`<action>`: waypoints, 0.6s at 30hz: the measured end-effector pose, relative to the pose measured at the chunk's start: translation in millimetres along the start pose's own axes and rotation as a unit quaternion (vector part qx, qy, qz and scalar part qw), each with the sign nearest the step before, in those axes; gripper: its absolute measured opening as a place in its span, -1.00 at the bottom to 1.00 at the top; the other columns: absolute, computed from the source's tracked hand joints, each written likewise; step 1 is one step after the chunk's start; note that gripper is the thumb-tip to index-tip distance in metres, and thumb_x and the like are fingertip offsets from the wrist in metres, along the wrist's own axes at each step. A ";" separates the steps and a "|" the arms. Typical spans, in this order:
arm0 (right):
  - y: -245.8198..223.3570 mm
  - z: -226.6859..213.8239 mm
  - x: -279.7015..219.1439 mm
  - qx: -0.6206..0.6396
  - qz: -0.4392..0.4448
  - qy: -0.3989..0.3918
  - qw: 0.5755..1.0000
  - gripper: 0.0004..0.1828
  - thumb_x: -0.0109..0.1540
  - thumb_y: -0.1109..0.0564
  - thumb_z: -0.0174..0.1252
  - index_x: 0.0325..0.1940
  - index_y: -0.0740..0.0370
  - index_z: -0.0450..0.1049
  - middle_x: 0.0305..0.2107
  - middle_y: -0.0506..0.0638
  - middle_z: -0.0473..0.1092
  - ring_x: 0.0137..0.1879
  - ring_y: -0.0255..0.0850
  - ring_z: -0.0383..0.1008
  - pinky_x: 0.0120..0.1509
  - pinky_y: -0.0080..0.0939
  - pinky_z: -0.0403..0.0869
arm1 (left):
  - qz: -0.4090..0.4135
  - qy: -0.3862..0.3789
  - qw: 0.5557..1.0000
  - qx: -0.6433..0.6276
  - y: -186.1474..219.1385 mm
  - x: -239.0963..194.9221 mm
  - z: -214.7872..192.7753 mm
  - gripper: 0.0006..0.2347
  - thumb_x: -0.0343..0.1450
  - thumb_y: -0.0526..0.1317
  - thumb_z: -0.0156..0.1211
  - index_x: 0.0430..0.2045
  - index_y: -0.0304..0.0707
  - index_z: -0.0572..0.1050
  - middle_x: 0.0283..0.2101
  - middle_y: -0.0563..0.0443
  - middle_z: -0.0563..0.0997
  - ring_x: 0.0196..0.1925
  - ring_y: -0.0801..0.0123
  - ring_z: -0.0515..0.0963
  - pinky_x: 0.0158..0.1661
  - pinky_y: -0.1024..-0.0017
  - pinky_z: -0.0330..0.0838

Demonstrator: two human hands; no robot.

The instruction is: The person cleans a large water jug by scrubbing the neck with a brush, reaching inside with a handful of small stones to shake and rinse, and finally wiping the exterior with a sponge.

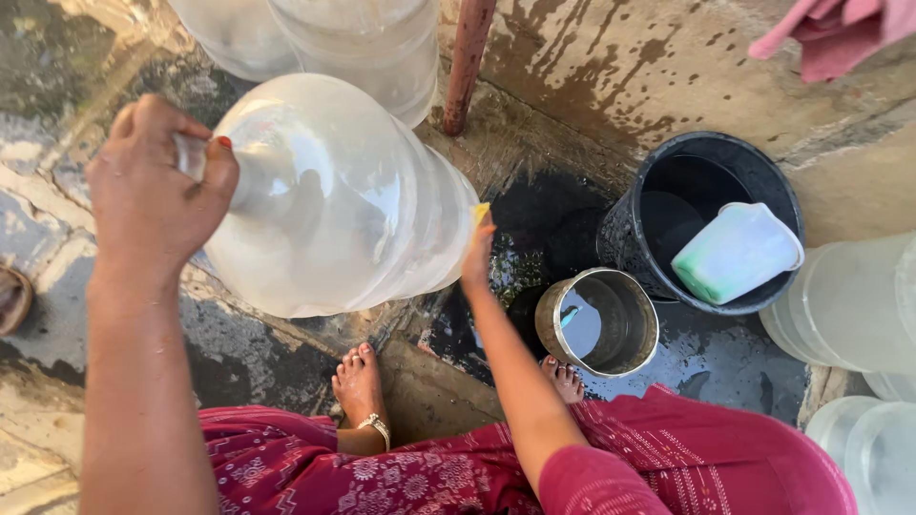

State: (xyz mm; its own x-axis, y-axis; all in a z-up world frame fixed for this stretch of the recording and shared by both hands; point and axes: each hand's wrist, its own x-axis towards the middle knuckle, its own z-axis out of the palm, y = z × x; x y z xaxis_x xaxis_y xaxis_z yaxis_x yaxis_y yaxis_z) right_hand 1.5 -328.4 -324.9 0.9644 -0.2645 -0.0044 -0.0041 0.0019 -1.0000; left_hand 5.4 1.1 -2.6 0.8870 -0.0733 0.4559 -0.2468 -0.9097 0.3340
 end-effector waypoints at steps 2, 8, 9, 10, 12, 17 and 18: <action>3.8 -11.0 19.3 0.283 0.189 -0.027 0.940 0.03 0.31 -0.54 -0.74 0.60 0.19 -0.10 0.53 0.18 -0.02 0.61 0.10 -0.08 0.62 0.02 -0.10 | 0.003 -0.001 1.000 0.014 0.6 -6.4 -0.8 -0.84 0.53 -0.22 0.28 -0.27 -0.34 0.45 -0.21 -0.19 0.56 -0.17 0.02 0.61 -0.13 0.09 0.49; -78.5 49.3 -22.3 0.063 -0.121 -0.077 0.988 0.00 0.39 -0.54 -0.71 0.67 0.22 -0.24 0.63 0.09 -0.26 0.75 -0.06 -0.36 0.77 -0.02 -0.36 | 0.022 0.025 0.996 0.080 -4.4 -1.8 12.3 -0.88 0.51 -0.29 0.24 -0.27 -0.34 0.43 -0.19 -0.20 0.52 -0.17 -0.03 0.56 -0.14 0.11 0.47; -91.2 60.4 -48.1 0.026 -0.212 -0.079 0.974 -0.09 0.47 -0.48 -0.67 0.69 0.20 -0.28 0.65 0.09 -0.32 0.78 -0.07 -0.41 0.84 0.01 -0.37 | 0.044 0.043 0.993 0.099 -6.3 -1.8 16.4 -0.91 0.50 -0.32 0.18 -0.27 -0.32 0.40 -0.20 -0.14 0.51 -0.14 0.03 0.55 -0.11 0.18 0.47; -100.1 66.9 -73.9 -0.010 -0.284 -0.077 0.956 -0.12 0.46 -0.45 -0.68 0.70 0.14 -0.31 0.65 0.05 -0.36 0.78 -0.10 -0.43 0.84 -0.01 -0.37 | 0.052 0.047 0.992 0.104 -7.6 -4.1 19.2 -0.93 0.49 -0.33 0.16 -0.27 -0.31 0.40 -0.20 -0.11 0.51 -0.13 0.05 0.55 -0.09 0.22 0.48; -97.8 75.4 -87.0 -0.068 -0.388 -0.058 0.917 -0.17 0.47 -0.40 -0.63 0.70 0.09 -0.34 0.64 0.03 -0.41 0.77 -0.10 -0.46 0.83 0.00 -0.40 | 0.055 0.053 0.992 0.104 -11.7 -4.5 23.1 -0.93 0.49 -0.34 0.15 -0.27 -0.32 0.39 -0.18 -0.09 0.54 -0.12 0.09 0.55 -0.07 0.25 0.49; 12.6 46.2 -31.7 -0.051 -0.138 0.066 0.987 -0.13 0.48 -0.39 -0.46 0.64 0.31 -0.21 0.60 0.21 -0.24 0.71 0.11 -0.27 0.75 0.14 -0.28 | 0.015 0.023 0.997 0.072 -27.2 -12.1 16.2 -0.91 0.48 -0.34 0.21 -0.28 -0.35 0.41 -0.17 -0.17 0.54 -0.16 0.11 0.58 -0.10 0.23 0.50; 39.9 32.2 -11.6 0.072 -0.053 0.100 0.991 -0.07 0.44 -0.43 -0.34 0.62 0.35 -0.13 0.58 0.24 -0.18 0.67 0.14 -0.18 0.71 0.15 -0.19 | 0.001 0.014 0.999 0.052 -30.0 -12.9 14.2 -0.92 0.50 -0.34 0.18 -0.27 -0.35 0.40 -0.17 -0.15 0.53 -0.17 0.14 0.58 -0.08 0.26 0.51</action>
State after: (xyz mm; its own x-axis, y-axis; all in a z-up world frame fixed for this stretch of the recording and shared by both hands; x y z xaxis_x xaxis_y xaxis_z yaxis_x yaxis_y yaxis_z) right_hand -1.3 -294.2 -364.8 0.8853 -0.4571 0.0859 0.1461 0.0980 -0.9844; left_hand 6.9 23.5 -30.2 0.8754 -0.0650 0.4790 -0.2053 -0.9471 0.2467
